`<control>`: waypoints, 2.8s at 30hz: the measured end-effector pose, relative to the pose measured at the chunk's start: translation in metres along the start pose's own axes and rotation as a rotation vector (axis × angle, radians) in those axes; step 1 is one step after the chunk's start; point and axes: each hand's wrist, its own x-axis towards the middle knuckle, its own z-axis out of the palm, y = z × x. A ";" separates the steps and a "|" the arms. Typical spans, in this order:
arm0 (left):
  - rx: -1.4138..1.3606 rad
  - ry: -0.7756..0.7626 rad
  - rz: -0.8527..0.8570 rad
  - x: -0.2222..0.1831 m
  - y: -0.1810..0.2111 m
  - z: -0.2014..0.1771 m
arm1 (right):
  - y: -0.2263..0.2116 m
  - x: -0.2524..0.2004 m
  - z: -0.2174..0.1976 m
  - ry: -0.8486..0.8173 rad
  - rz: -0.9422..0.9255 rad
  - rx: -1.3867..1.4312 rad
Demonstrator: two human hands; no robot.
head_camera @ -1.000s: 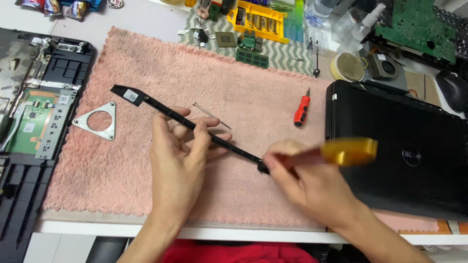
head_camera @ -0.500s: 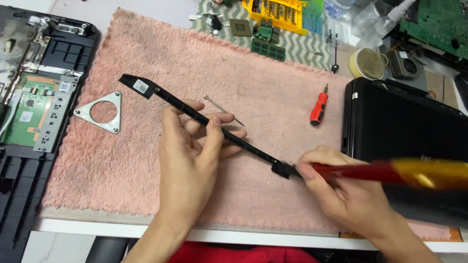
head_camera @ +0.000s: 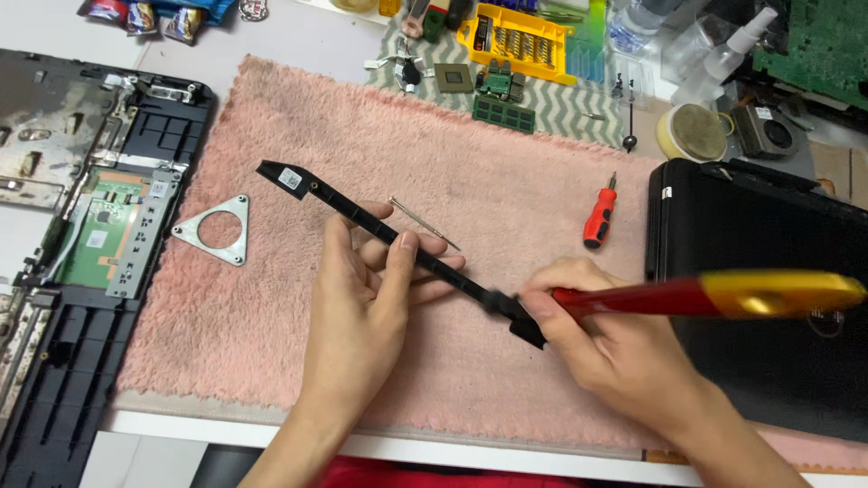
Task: The person cleans a plastic laptop trim piece and then a motherboard with a brush.
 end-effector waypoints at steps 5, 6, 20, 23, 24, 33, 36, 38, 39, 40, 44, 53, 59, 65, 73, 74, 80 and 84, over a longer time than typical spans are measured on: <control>0.009 -0.016 0.002 -0.002 0.003 0.001 | -0.012 0.017 -0.014 -0.053 -0.032 -0.039; 0.009 -0.012 -0.002 0.000 0.003 0.001 | -0.013 0.020 -0.011 -0.060 -0.048 0.012; 0.029 -0.011 -0.005 -0.001 0.003 0.001 | -0.005 0.025 -0.023 -0.197 -0.113 -0.093; 0.034 -0.012 -0.019 0.001 0.000 0.002 | -0.004 0.022 -0.019 -0.173 -0.112 -0.030; 0.043 -0.004 -0.022 0.001 0.000 0.002 | -0.003 0.020 -0.017 -0.170 -0.098 -0.022; 0.043 0.004 -0.032 -0.001 0.002 0.002 | -0.009 0.027 -0.014 -0.128 -0.108 0.024; 0.023 -0.031 -0.011 0.000 0.000 0.002 | 0.001 0.021 -0.030 -0.251 -0.053 -0.088; -0.001 -0.029 -0.020 0.000 0.001 0.001 | 0.007 0.011 -0.036 -0.170 -0.052 -0.095; -0.027 -0.023 -0.031 0.001 0.002 0.001 | 0.010 0.007 -0.040 -0.093 -0.051 -0.102; -0.028 -0.029 -0.022 0.001 0.001 0.002 | 0.013 -0.001 -0.042 -0.086 -0.056 -0.107; 0.001 -0.029 -0.049 0.000 0.007 0.006 | 0.014 -0.018 -0.047 0.183 0.211 0.000; 0.249 -0.078 -0.049 -0.022 0.019 0.048 | -0.013 -0.021 -0.016 -0.186 0.607 0.361; 0.291 -0.317 0.037 -0.046 0.007 0.041 | 0.001 -0.033 -0.006 0.017 0.576 0.572; -0.008 -0.420 -0.366 -0.079 -0.030 0.019 | -0.023 -0.026 -0.006 0.273 0.870 0.737; -0.148 -0.169 -0.828 -0.097 -0.029 -0.004 | 0.009 -0.073 -0.033 0.223 0.657 0.579; -0.090 -0.182 -0.838 -0.098 -0.030 -0.007 | 0.000 -0.070 -0.040 0.243 0.623 0.456; -0.031 -0.266 -0.844 -0.102 -0.036 -0.018 | -0.034 -0.057 -0.021 0.163 0.217 0.080; 0.151 -0.310 -0.777 -0.101 -0.044 -0.023 | -0.039 -0.053 -0.003 0.109 0.027 0.012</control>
